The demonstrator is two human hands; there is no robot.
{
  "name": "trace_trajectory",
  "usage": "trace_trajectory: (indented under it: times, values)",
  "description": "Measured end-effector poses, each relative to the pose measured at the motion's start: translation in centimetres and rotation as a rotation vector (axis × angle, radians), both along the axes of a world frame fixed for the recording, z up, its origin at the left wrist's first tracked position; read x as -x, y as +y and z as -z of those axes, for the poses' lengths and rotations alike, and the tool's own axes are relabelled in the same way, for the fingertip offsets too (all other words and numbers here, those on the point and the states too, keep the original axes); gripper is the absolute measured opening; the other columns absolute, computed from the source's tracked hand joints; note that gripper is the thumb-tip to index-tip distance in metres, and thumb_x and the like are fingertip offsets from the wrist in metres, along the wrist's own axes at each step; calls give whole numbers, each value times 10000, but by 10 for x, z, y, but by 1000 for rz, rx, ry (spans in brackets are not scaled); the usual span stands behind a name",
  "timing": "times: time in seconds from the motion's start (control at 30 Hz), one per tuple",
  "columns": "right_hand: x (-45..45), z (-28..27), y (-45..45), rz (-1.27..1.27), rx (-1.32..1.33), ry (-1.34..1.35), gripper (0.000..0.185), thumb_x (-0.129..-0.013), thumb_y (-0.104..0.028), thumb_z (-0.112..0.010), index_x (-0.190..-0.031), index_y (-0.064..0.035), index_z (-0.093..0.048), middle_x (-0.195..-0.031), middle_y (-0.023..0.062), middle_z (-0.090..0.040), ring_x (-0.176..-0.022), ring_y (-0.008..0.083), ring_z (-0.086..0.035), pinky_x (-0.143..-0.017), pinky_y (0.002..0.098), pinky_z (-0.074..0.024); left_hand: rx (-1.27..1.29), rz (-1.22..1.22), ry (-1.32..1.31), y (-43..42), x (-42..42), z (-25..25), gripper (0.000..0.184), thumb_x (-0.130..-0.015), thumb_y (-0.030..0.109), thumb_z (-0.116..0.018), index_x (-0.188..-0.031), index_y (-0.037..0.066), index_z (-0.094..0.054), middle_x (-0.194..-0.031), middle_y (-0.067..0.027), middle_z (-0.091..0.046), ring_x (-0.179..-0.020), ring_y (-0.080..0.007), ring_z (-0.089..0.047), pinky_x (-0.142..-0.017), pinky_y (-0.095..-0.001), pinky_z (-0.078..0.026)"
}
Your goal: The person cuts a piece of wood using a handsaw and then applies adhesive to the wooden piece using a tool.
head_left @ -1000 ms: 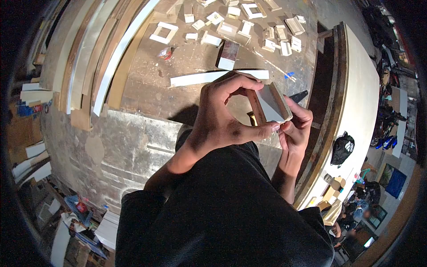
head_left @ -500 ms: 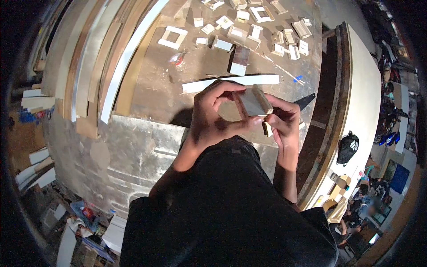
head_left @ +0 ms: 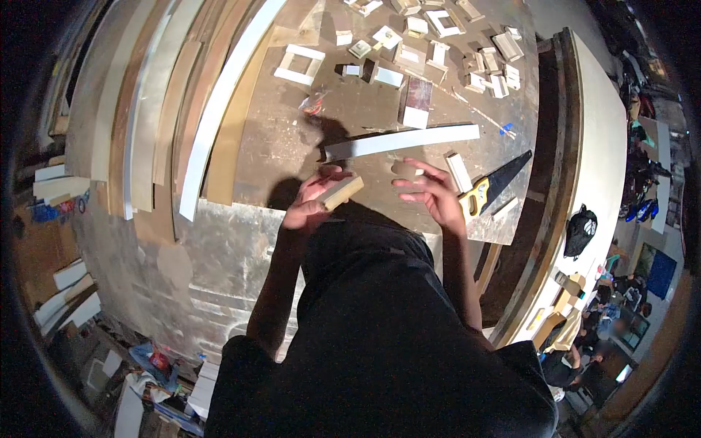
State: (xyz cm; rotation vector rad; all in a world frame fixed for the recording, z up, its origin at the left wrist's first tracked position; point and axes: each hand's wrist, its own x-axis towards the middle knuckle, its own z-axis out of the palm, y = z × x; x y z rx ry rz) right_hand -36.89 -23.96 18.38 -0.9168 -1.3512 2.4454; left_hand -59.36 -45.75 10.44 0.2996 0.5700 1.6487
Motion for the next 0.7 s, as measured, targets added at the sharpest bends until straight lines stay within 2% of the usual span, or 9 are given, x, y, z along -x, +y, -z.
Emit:
trace_trajectory:
  times: [0.07, 0.17, 0.33, 0.4, 0.5, 0.57, 0.6, 0.67, 0.7]
  values:
    - [-7, 54, -3, 3, 70, -113, 541, -968, -206, -550, -1398, 113, -480, -1244, 278, -641, -1153, 381, -672, -900, 435, -612, -243, 67, -138, -1, 8, 1, 1083, -662, 274, -943, -1532, 65, -333, -1521, -265, -390, -1348, -417, -464, -1063, -510, -480]
    - [-29, 128, -5, 12, 280, -120, 595, -970, -360, -525, -1373, 77, -535, -1259, 255, -654, -1175, 366, -661, -965, 464, -554, -161, 40, -4, -3, 16, -29, 1023, -678, 384, -895, -1484, 35, -369, -1485, -257, -441, -1375, -373, -463, -1131, -471, -414]
    - [-30, 142, -11, 68, 399, -81, 726, -919, -517, -485, -1404, 22, -532, -1343, 225, -625, -1218, 358, -625, -998, 471, -482, -138, 8, 38, -10, 25, -41, 987, -688, 407, -893, -1459, 49, -391, -1480, -230, -460, -1374, -329, -474, -1148, -437, -394]
    - [-29, 136, -9, 37, 353, 21, 715, -979, -494, -401, -1378, 86, -525, -1335, 282, -616, -1208, 395, -632, -1033, 484, -492, -137, 44, 13, -11, 28, -42, 967, -700, 376, -897, -1459, 53, -392, -1485, -208, -464, -1362, -305, -490, -1135, -425, -407]
    - [-13, 108, -2, -20, 431, 79, 700, -992, -469, -390, -1382, 100, -506, -1318, 307, -612, -1184, 404, -642, -1013, 491, -508, 292, 99, 656, -10, 29, -37, 911, -677, 291, -947, -1412, 27, -478, -1392, -136, -573, -1215, -217, -595, -1019, -359, -499]
    - [-8, 100, -2, 15, 435, 124, 686, -996, -448, -400, -1395, 105, -481, -1293, 323, -614, -1152, 424, -653, -966, 498, -546, 435, 66, 680, -12, 23, -14, 853, -692, 350, -931, -1369, 23, -527, -1337, -124, -616, -1178, -215, -623, -1023, -375, -498]
    - [-1, 87, -2, 4, 443, 195, 687, -994, -442, -412, -1394, 113, -471, -1287, 324, -615, -1140, 436, -655, -944, 502, -561, 425, 74, 681, -11, 22, 5, 853, -692, 350, -931, -1369, 23, -527, -1337, -124, -616, -1178, -215, -623, -1023, -375, -498]
    - [3, 73, -4, -2, 449, 261, 687, -991, -436, -425, -1393, 121, -462, -1282, 325, -616, -1127, 449, -658, -923, 505, -576, 406, 47, 1298, -15, 19, 46, 727, -684, 323, -922, -1283, 61, -605, -1300, -95, -649, -1151, -225, -639, -986, -374, -504]
    - [6, 71, -5, 0, 463, 297, 684, -989, -432, -434, -1387, 124, -464, -1283, 327, -615, -1121, 457, -657, -914, 506, -581, 402, 48, 1298, -17, 16, 60, 727, -684, 323, -922, -1283, 61, -605, -1300, -95, -649, -1151, -225, -639, -986, -374, -504]
